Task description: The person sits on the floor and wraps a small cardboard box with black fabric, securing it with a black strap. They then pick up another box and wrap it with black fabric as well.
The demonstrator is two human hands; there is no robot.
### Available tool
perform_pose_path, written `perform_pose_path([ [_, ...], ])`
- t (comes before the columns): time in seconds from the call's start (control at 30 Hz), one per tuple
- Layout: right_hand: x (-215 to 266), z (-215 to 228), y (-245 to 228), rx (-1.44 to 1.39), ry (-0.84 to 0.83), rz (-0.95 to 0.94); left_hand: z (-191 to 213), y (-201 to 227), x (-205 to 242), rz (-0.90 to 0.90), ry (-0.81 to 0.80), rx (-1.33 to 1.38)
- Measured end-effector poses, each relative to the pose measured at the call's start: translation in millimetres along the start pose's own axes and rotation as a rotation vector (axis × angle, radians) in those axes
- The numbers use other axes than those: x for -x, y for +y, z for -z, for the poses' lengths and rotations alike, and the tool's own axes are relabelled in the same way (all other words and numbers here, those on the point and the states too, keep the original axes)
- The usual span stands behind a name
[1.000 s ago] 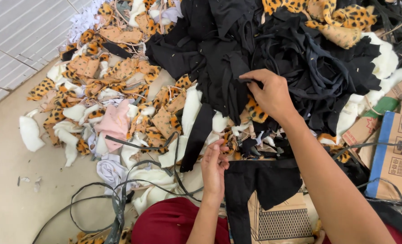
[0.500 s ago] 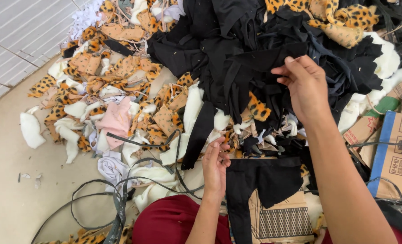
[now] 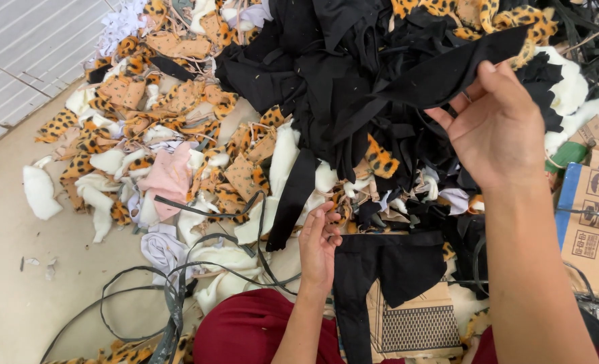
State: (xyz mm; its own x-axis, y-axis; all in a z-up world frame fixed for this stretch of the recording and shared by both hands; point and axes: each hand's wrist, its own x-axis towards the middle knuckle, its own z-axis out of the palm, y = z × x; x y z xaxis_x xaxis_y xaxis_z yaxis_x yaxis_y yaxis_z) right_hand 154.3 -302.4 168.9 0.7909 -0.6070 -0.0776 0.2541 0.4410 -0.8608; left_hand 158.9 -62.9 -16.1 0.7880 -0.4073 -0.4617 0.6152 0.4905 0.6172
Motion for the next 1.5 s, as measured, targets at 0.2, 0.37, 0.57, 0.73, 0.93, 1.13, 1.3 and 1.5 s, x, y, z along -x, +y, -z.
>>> perform_pose_path([
  [0.2,7.4,-0.5,-20.7,-0.311,-0.279,-0.109,-2.1,2.3,1.5,0.002,-0.027,0.014],
  [0.37,12.9,11.4,-29.3,-0.442,-0.310,-0.109,-5.0,5.1,3.8,0.017,-0.064,0.013],
  [0.57,21.3,29.1,-13.2,-0.632,-0.465,-0.126,-8.1,9.6,10.6,0.063,-0.270,0.092],
  [0.73,55.2,8.8,8.8,-0.762,-0.813,-0.220,-13.6,21.5,23.2,0.326,-0.744,0.293],
  [0.93,108.0,50.4,49.1,-0.610,-0.278,-0.424,-6.0,6.0,24.0,0.277,-0.733,0.345],
  [1.13,144.9,87.4,69.4,-0.587,-0.075,-0.417,10.3,-12.5,20.2,0.171,-0.500,0.337],
  [1.3,179.0,111.1,94.4,-0.297,0.111,-0.397,-6.1,-19.2,59.7,0.007,-0.249,0.201],
  [1.5,233.1,136.2,110.1,-0.194,0.287,-0.320,-36.7,-17.9,140.3,-0.074,0.204,0.136],
])
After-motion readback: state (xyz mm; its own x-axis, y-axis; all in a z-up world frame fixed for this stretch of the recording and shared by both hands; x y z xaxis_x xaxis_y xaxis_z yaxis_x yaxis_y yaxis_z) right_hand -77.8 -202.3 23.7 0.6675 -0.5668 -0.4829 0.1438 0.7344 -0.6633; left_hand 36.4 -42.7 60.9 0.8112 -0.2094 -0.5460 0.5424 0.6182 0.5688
